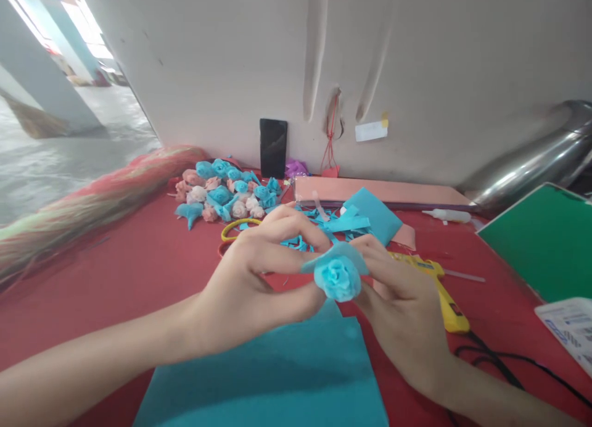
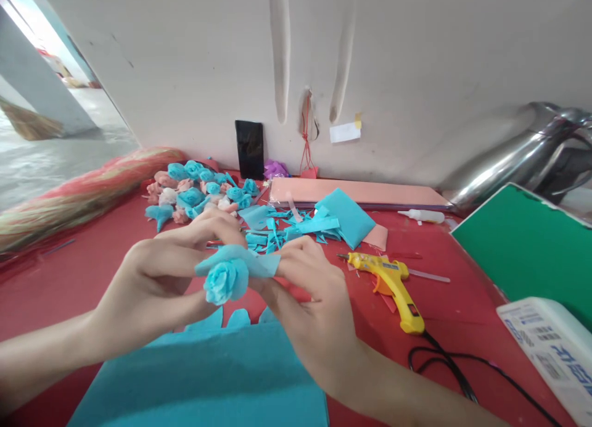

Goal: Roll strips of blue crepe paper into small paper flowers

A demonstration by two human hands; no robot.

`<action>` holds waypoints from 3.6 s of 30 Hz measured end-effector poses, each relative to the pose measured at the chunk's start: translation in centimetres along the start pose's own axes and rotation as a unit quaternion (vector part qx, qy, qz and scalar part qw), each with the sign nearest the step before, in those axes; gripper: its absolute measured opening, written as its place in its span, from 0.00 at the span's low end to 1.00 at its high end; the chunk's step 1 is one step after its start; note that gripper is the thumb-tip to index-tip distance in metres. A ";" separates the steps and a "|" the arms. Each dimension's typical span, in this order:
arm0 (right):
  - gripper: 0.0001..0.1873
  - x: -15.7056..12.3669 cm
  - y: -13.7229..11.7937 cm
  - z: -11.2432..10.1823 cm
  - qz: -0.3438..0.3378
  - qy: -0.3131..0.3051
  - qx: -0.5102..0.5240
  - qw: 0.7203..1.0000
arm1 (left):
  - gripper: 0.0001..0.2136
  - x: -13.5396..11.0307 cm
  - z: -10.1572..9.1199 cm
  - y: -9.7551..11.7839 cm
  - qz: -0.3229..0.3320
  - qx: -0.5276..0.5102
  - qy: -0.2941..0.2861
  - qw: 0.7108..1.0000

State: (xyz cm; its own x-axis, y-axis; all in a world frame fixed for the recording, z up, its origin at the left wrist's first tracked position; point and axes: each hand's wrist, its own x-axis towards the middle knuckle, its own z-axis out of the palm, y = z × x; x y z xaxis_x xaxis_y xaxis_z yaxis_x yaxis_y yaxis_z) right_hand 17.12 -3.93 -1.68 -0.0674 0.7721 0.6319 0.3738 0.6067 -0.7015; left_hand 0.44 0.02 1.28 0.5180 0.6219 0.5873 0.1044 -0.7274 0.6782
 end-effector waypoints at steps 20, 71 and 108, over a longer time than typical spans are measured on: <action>0.08 -0.2 -0.1 0.3 0.029 0.047 0.028 0.998 | 0.08 -0.1 0.7 -1.1 -0.161 -0.184 0.003 0.970; 0.07 -0.2 -0.1 0.3 0.372 -0.051 0.385 0.843 | 0.12 -0.7 1.8 -1.9 -0.095 -0.211 0.047 0.972; 0.04 -0.7 -0.9 0.1 0.236 -0.040 0.182 0.954 | 0.08 -1.1 2.2 -1.3 -0.110 -0.194 0.109 0.969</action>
State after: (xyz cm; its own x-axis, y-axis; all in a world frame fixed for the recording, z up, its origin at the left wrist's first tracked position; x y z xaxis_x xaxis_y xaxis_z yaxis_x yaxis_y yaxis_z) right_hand 16.70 -5.01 -1.56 -0.0476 0.9787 0.1999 0.0358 0.2017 -0.9788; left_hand 1.59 -0.32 -1.17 0.3243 0.8267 0.4597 -0.1568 -0.4323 0.8880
